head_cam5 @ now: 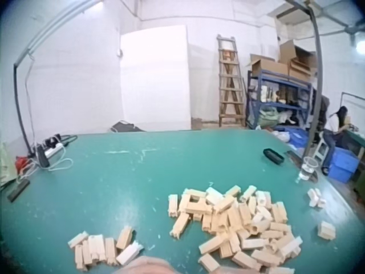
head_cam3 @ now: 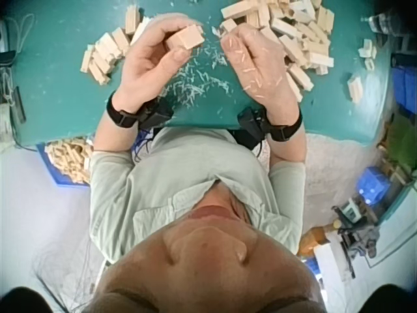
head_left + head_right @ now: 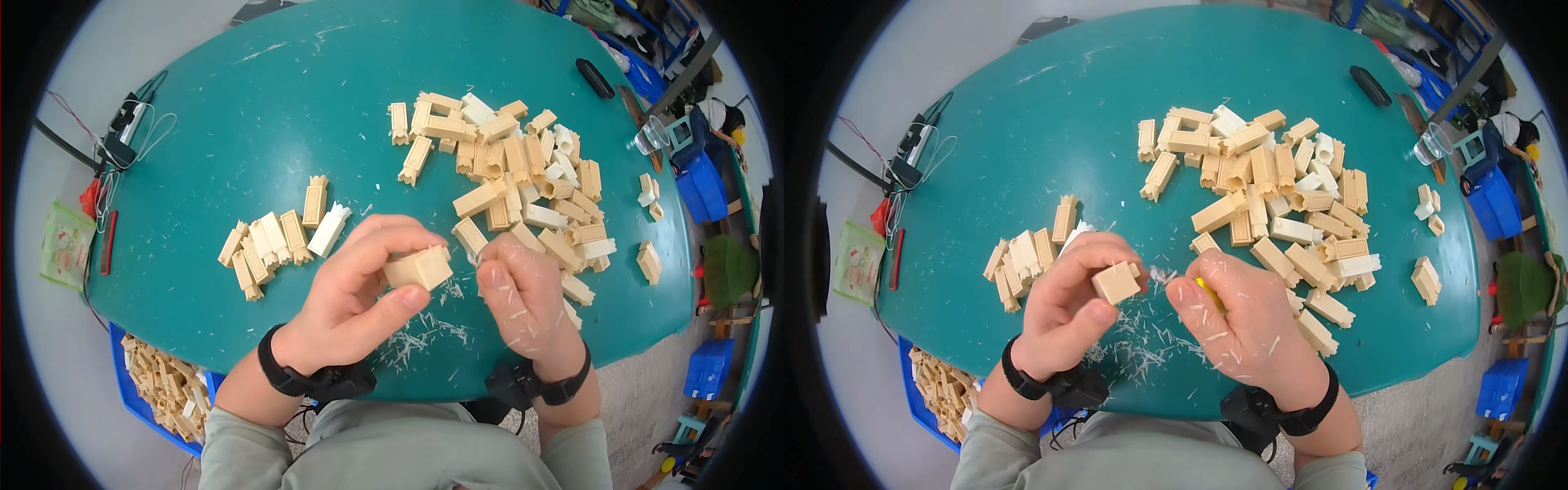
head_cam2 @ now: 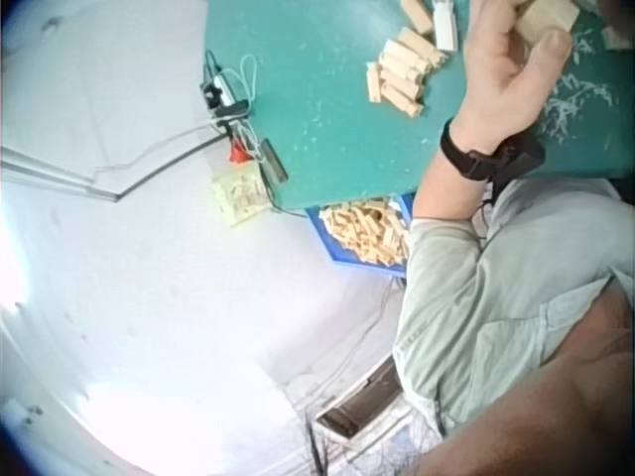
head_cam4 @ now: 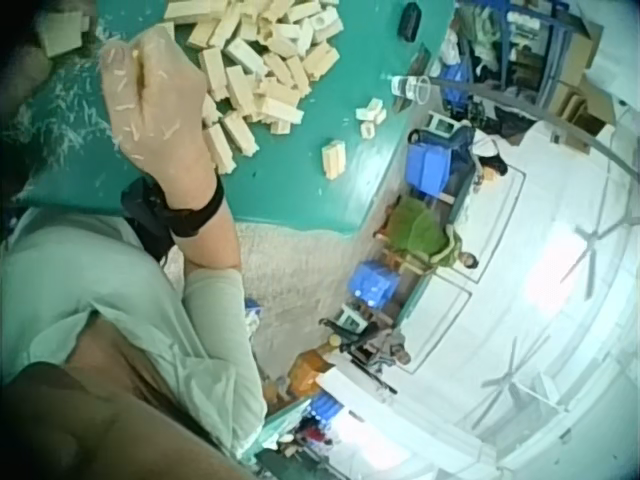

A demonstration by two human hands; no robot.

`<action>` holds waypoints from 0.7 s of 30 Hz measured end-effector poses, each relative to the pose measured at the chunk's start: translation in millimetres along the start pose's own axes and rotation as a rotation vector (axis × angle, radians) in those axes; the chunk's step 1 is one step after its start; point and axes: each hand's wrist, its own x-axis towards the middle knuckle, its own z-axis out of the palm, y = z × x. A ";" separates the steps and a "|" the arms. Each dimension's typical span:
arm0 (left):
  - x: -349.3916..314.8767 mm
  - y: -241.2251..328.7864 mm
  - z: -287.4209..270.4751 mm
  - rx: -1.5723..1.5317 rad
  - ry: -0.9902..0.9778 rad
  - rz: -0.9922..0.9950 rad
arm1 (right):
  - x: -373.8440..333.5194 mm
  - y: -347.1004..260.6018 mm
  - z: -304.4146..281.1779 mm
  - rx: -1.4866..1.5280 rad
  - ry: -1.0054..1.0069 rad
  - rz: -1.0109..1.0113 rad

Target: The person carves small rectangular wooden blocks using a yellow utility knife. They hold the blocks in their left hand and shave off thin layers of wood with the knife in their right hand, creating wood shavings that fall onto the green table. The person processes multiple blocks sequentially, rotating them to work on different sides.

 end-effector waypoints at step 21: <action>1.6 -11.9 4.2 0.558 0.211 0.437 | 1.3 11.7 9.2 -0.243 0.029 0.057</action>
